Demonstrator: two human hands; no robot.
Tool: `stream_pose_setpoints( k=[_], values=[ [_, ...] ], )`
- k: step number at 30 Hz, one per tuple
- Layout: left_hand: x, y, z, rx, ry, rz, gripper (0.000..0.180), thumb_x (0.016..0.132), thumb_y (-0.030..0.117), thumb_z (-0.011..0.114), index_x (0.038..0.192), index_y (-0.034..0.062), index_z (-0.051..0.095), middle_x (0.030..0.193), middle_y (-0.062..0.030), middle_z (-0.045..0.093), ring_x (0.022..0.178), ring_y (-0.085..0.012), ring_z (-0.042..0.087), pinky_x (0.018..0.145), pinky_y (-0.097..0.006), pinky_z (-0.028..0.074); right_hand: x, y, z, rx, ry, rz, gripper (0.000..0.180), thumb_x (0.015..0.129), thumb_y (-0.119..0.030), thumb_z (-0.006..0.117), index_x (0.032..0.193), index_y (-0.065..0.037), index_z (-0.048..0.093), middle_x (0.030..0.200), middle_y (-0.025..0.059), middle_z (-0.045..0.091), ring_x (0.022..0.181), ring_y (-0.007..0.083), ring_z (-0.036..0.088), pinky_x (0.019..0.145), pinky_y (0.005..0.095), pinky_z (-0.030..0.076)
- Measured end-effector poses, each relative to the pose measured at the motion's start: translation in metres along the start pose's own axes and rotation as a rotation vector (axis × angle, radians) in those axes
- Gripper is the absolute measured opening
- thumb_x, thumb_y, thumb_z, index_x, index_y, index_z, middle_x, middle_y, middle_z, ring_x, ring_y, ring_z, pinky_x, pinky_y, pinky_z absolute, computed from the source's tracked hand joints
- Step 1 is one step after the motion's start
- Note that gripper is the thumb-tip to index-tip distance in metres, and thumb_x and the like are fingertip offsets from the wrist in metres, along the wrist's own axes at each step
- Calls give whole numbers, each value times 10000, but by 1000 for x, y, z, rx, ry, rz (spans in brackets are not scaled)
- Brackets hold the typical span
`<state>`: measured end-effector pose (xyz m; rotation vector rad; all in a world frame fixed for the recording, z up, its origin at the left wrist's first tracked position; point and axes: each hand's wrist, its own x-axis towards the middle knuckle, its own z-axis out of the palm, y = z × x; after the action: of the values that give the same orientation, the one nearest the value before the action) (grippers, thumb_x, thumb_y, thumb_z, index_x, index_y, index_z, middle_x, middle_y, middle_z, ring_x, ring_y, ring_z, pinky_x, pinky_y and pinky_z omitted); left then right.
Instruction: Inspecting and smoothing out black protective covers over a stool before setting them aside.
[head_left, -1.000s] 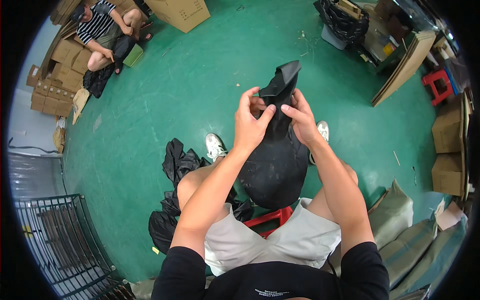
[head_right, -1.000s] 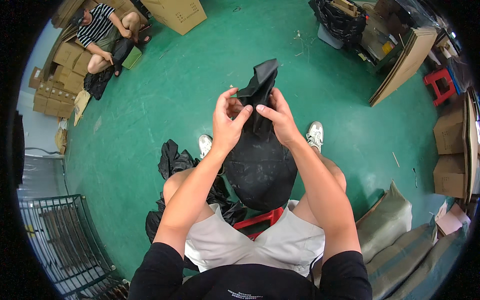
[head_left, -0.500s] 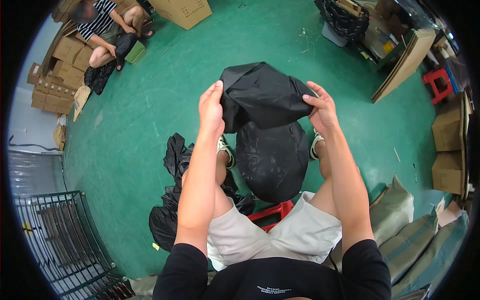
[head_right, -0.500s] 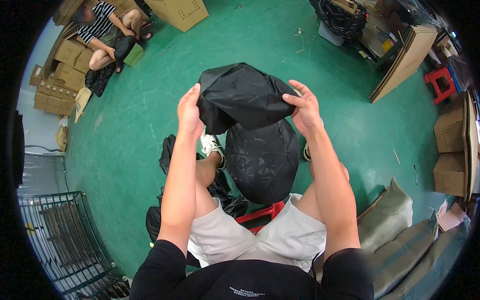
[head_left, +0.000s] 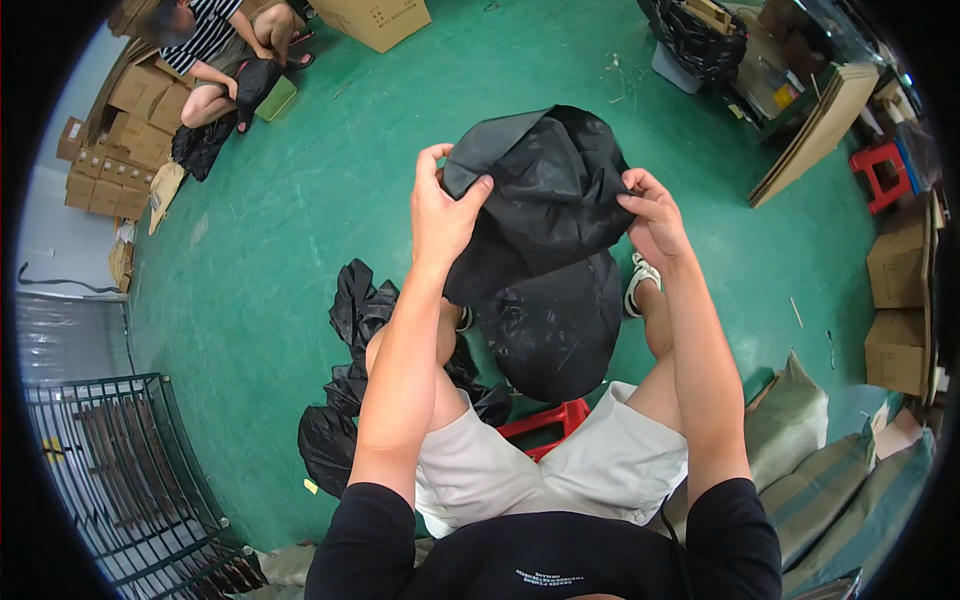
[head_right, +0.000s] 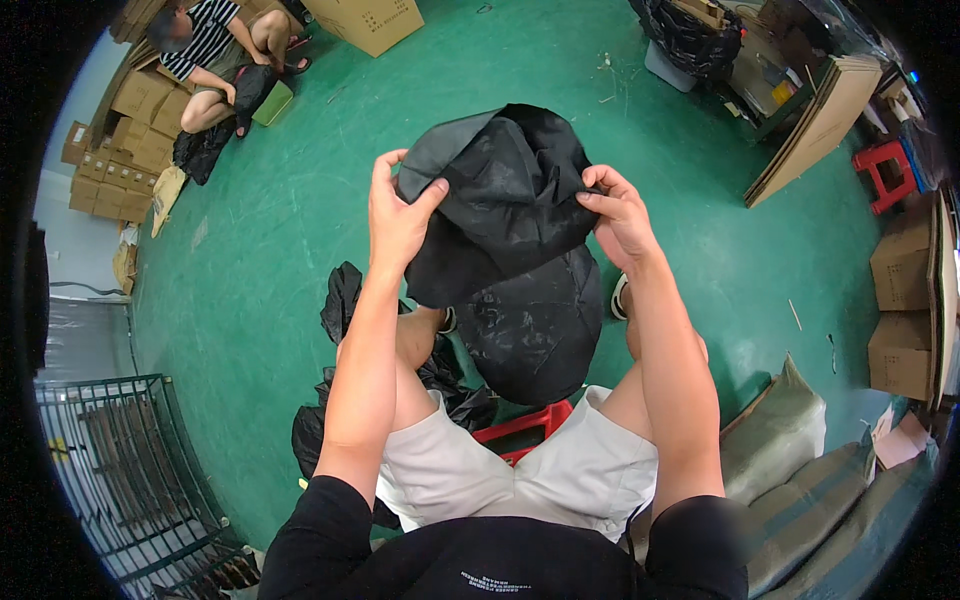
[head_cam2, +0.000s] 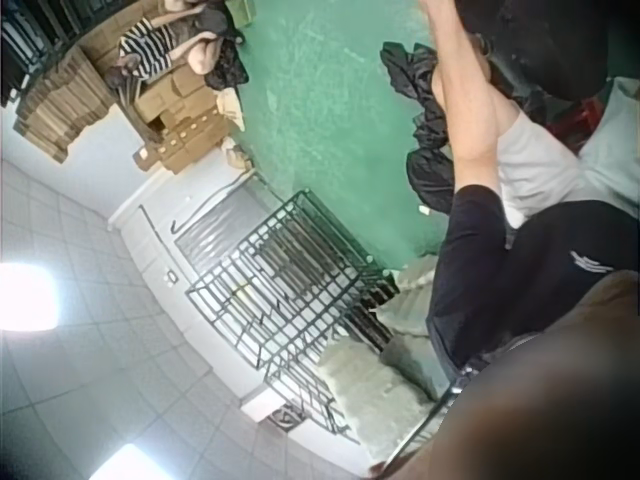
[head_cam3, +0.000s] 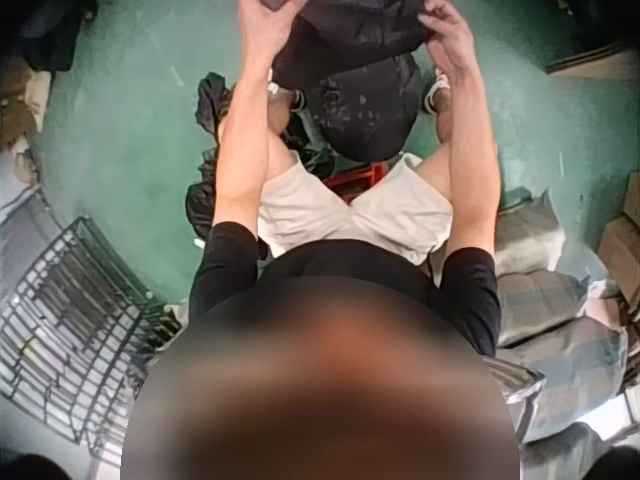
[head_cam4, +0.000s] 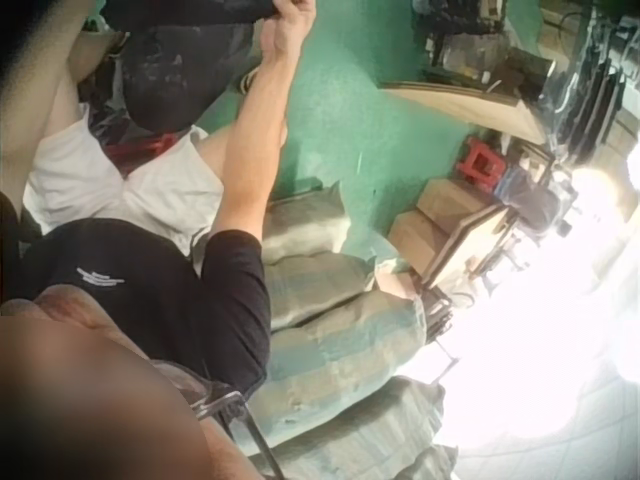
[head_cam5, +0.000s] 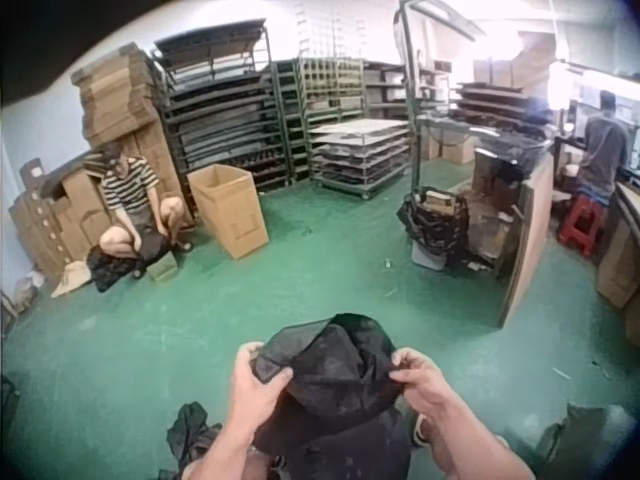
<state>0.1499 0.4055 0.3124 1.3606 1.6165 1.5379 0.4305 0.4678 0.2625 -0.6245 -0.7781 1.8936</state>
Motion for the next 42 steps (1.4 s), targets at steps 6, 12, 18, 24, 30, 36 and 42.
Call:
stream_pose_setpoints(
  k=[6,12,18,24,30,36,42],
  values=[
    [6,1,0,101,140,281,316,819,35,695,1125,42,616,853,-63,660,741,-110,582,647,-266,458,-6,-5,10,24,-158,129,187,810,2,603,926,-119,521,910,-32,577,875,103,565,786,258,451],
    [5,-9,-15,30,-15,106,129,849,15,630,961,-3,691,850,-43,670,691,-63,556,630,-221,432,-4,-10,11,132,-24,51,206,853,-44,645,980,-122,503,931,-2,606,860,120,596,762,269,478],
    [14,-22,-48,-833,-435,-410,328,985,223,506,1020,-57,672,1036,-144,703,910,-211,670,825,-330,513,3,-16,-3,-55,82,-149,290,832,68,624,1062,-71,515,934,34,657,838,131,648,760,254,509],
    [9,-11,-36,-1287,-426,-490,425,1031,289,411,1121,-65,630,1154,-177,670,1057,-303,648,963,-424,492,-3,-20,-9,-133,-63,121,180,887,-39,591,1065,-19,566,922,31,664,813,121,643,756,250,507],
    [12,-16,-49,-1152,-461,-433,450,1038,294,410,1086,-90,640,1089,-204,686,979,-305,683,913,-387,531,-14,-28,3,161,-225,72,160,953,-112,514,1040,19,542,965,100,649,853,166,643,796,294,524],
    [9,-11,-43,-1334,-604,-395,469,1044,300,386,1181,-98,592,1202,-227,634,1109,-328,626,986,-424,486,-14,-21,6,282,-274,79,323,987,-138,462,1227,77,484,1140,168,626,1027,223,645,916,338,522],
    [-9,-2,-36,-1246,-584,-295,762,849,253,706,1424,-72,326,1379,-201,506,1207,-305,561,1066,-419,411,-21,-20,18,498,-448,79,736,935,-399,562,1436,71,298,1396,230,475,1252,331,526,1077,451,407]
  ],
)
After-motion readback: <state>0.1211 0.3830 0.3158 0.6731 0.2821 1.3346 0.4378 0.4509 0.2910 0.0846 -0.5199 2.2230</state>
